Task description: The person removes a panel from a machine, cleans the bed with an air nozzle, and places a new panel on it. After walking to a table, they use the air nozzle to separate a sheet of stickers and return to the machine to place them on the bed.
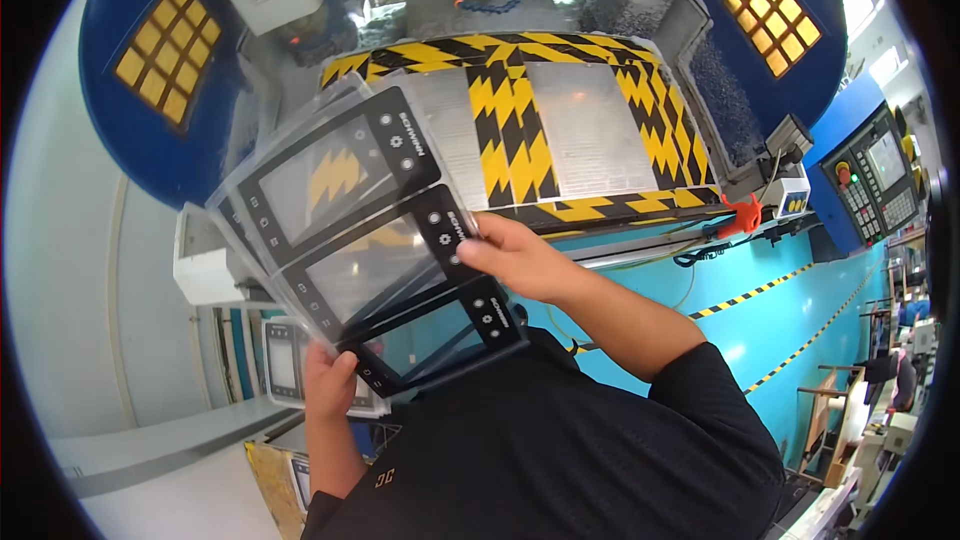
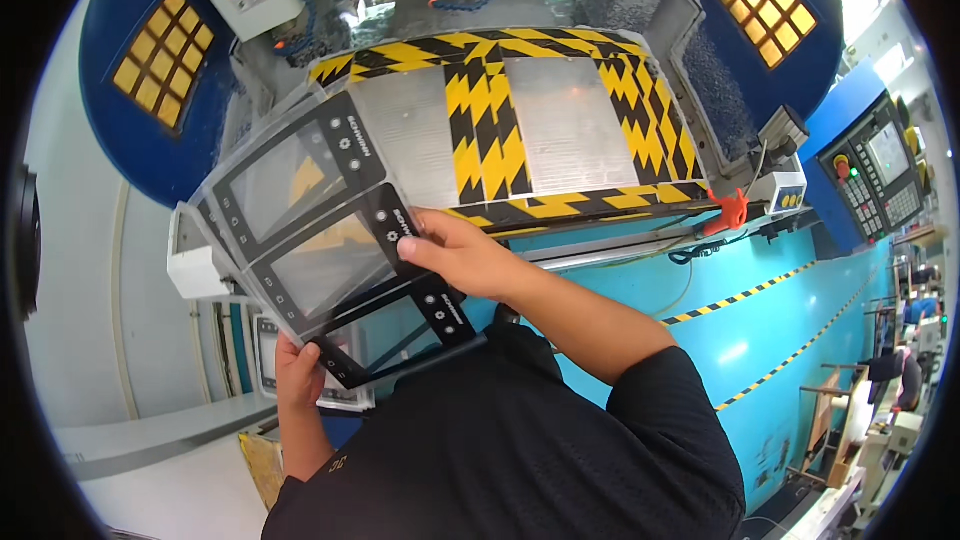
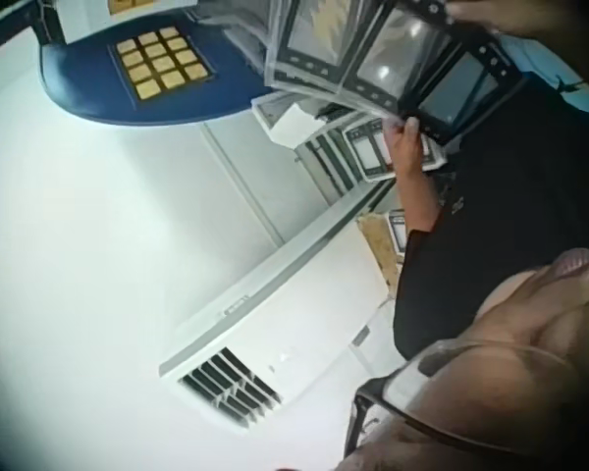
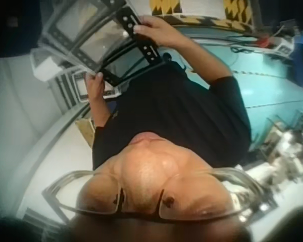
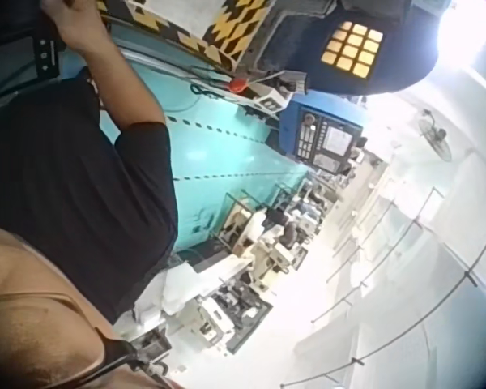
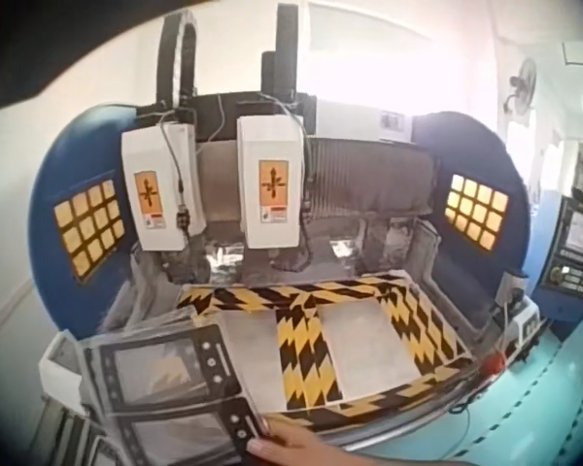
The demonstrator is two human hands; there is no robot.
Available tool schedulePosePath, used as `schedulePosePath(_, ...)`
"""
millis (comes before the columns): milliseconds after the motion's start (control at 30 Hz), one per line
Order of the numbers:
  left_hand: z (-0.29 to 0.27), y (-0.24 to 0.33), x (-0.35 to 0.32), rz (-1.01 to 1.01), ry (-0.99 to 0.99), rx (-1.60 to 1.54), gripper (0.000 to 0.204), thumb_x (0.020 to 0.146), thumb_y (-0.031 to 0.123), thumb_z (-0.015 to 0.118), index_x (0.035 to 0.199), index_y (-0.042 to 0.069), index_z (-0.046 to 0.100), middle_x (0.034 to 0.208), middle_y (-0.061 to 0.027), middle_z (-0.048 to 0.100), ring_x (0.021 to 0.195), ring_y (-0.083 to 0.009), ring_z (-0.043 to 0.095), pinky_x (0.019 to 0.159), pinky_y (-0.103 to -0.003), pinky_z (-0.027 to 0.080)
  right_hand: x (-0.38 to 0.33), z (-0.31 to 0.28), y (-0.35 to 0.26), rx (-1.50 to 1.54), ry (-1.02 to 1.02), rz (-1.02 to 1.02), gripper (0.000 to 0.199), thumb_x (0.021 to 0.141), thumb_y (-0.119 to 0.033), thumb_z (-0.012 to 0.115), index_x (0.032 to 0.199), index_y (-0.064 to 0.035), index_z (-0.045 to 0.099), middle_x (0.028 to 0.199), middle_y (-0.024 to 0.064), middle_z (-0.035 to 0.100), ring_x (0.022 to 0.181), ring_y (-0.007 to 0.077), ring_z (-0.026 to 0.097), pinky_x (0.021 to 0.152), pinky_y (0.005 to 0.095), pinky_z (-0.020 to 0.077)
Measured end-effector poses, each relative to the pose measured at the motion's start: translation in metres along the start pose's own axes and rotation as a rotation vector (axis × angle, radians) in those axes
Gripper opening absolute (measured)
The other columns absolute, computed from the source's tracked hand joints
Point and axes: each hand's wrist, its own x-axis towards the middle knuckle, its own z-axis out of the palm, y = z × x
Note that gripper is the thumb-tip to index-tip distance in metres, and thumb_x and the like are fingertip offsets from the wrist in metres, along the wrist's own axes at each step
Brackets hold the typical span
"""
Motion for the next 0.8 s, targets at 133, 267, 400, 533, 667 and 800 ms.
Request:
schedulePosePath(133,0.044,-0.001,0.037,-0.009,0.114,-0.185,0.064,0.088,0.027,0.071,0.141,0.004,0.042,0.118,-0.0146,0.062,0.098,-0.0291,0.068,0.078,-0.042,0.06,-0.007,-0.055,-0.009,0.437,0.248,0.115,0.018,0.097,-0.018,0.062,0.108,-0.0043,0.062,0.1,0.0019,0.064,0.092,0.0135,0.06,0.084,0.0312,0.0501)
schedulePosePath(267,0.047,0.016,0.064,-0.21,0.186,0.006,0.057,0.092,0.025,0.062,0.142,0.006,0.043,0.117,-0.0178,0.065,0.084,-0.0258,0.07,0.065,-0.034,0.059,-0.026,-0.173,-0.034,0.414,0.389,0.086,0.016,0.096,-0.018,0.061,0.109,-0.008,0.059,0.099,0.0059,0.067,0.093,0.0187,0.064,0.082,0.0358,0.054)
schedulePosePath(400,0.036,0.037,0.087,-0.239,0.191,0.099,0.051,0.095,0.025,0.058,0.141,0.008,0.046,0.119,-0.0178,0.065,0.087,-0.0251,0.07,0.068,-0.034,0.058,-0.024,-0.323,-0.046,0.183,0.692,0.109,0.009,0.096,-0.015,0.06,0.105,-0.0113,0.058,0.095,0.0056,0.068,0.087,0.0189,0.066,0.079,0.0358,0.0542)
schedulePosePath(533,0.043,0.05,0.123,-0.279,0.237,0.113,0.047,0.097,0.024,0.055,0.141,0.01,0.046,0.12,-0.0175,0.065,0.09,-0.0255,0.07,0.071,-0.035,0.057,0.014,-0.405,-0.021,0.133,0.731,0.135,0.008,0.096,-0.014,0.06,0.103,-0.0096,0.061,0.094,0.0055,0.068,0.087,0.0175,0.066,0.075,0.0343,0.0538)
schedulePosePath(667,0.041,0.055,0.179,-0.358,0.053,-0.006,0.045,0.1,0.021,0.052,0.143,0.011,0.044,0.125,-0.0181,0.063,0.096,-0.028,0.069,0.077,-0.037,0.057,0.033,-0.442,0.01,-0.302,0.822,0.203,0.035,0.092,-0.024,0.067,0.119,-0.0016,0.062,0.101,0.0092,0.07,0.089,0.0181,0.066,0.076,0.032,0.0528)
schedulePosePath(800,0.028,0.044,0.227,-0.456,-0.023,-0.058,0.044,0.101,0.018,0.05,0.143,0.01,0.042,0.129,-0.0187,0.06,0.106,-0.0291,0.065,0.087,-0.041,0.055,0.073,-0.353,-0.003,-1.313,0.839,0.209,0.057,0.089,-0.034,0.069,0.128,0.0045,0.056,0.107,0.0167,0.069,0.088,0.0201,0.067,0.074,0.0321,0.0524)
